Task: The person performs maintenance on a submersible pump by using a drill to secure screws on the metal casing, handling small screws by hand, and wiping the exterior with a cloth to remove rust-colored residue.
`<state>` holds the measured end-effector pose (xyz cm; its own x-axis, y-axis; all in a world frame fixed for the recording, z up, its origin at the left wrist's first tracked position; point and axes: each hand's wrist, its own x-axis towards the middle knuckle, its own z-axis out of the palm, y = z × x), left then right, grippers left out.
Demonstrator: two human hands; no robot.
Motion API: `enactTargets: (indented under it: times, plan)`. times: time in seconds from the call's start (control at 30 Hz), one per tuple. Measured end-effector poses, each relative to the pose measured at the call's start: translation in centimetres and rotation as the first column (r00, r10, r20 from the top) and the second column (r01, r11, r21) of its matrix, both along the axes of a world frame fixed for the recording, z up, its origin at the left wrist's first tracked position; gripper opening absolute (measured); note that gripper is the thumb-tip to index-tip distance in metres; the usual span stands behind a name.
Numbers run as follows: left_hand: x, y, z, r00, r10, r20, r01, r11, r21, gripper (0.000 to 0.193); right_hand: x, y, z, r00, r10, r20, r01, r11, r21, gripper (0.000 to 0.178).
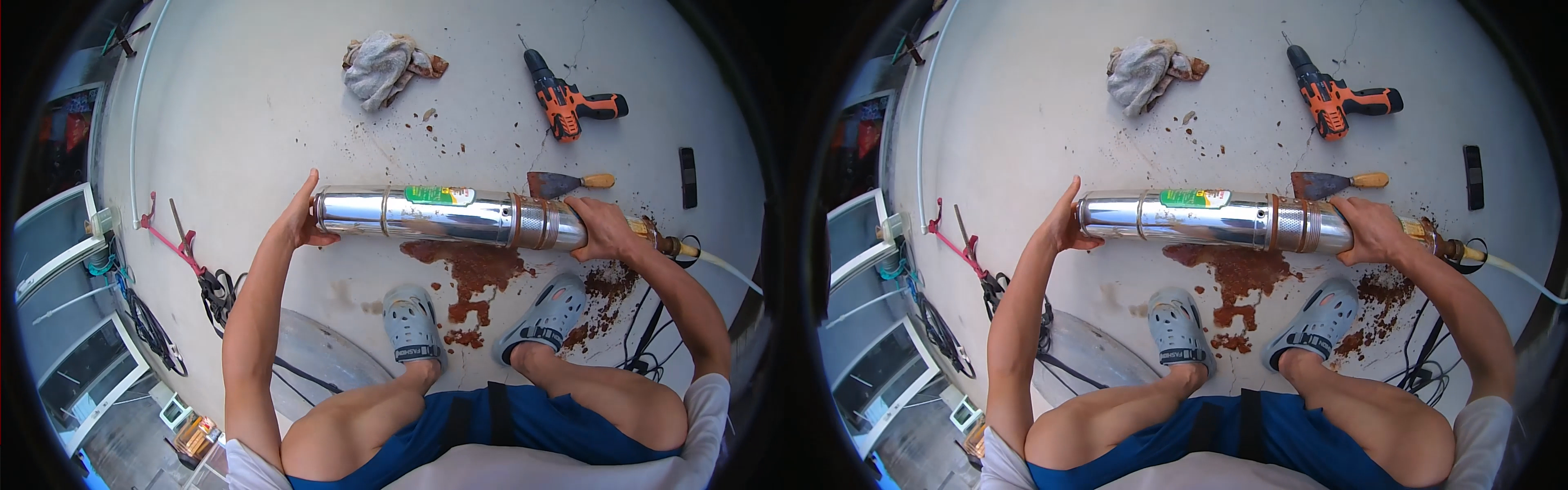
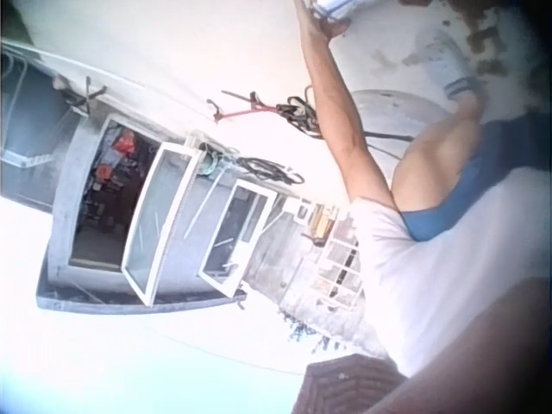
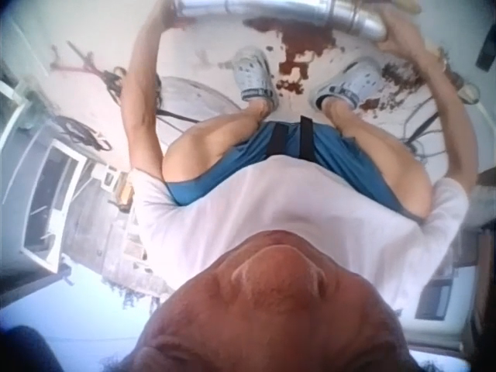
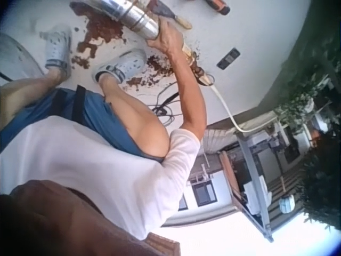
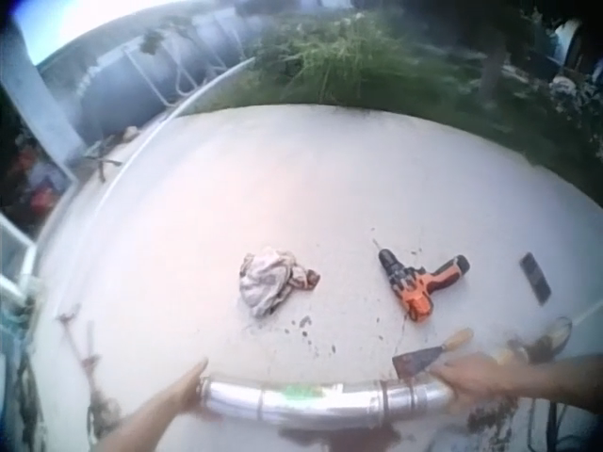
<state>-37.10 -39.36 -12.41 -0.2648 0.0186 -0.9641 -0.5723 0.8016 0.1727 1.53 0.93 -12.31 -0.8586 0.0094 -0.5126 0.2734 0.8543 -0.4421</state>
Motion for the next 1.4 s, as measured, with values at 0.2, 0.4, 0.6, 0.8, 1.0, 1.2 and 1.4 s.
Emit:
enactTargets:
  times: [0.2,0.4,0.6,0.8,1.0,1.2,1.4]
  plan:
    - [2.0,1.0,-2.6,0.987,0.143,-0.079,-0.145,0.989,-0.015,0.06,0.5,-0.4,-0.3,0.999,0.03,0.013,-0.031,0.997,0.071,0.086]
    - [3.3,-1.0,-2.6,0.964,0.239,-0.115,-0.227,0.968,0.106,0.069,1.8,-1.9,0.3,0.991,0.002,-0.132,0.013,0.993,0.115,0.087]
    - [4.5,-1.0,-1.6,0.96,0.237,-0.151,-0.202,0.955,0.216,0.062,3.1,-2.8,0.1,0.976,0.007,-0.218,0.034,0.982,0.186,0.09]
    - [3.5,-2.5,-2.1,0.965,0.184,-0.187,-0.115,0.938,0.327,0.052,2.7,-3.3,0.2,0.975,0.002,-0.224,0.041,0.981,0.189,0.091]
    - [1.5,1.4,-1.4,0.955,0.22,-0.199,-0.143,0.93,0.339,0.051,1.5,-1.9,0.0,0.972,-0.054,-0.229,0.097,0.978,0.185,0.093]
    - [-1.1,2.0,-3.0,0.958,0.195,-0.211,-0.113,0.931,0.349,0.048,-0.5,-0.6,-0.5,0.967,-0.065,-0.248,0.123,0.966,0.228,0.098]
    - [-1.7,2.8,-1.0,0.958,-0.031,-0.286,0.089,0.977,0.195,0.061,-0.2,-1.2,-0.3,0.964,-0.047,-0.263,0.115,0.961,0.25,0.101]
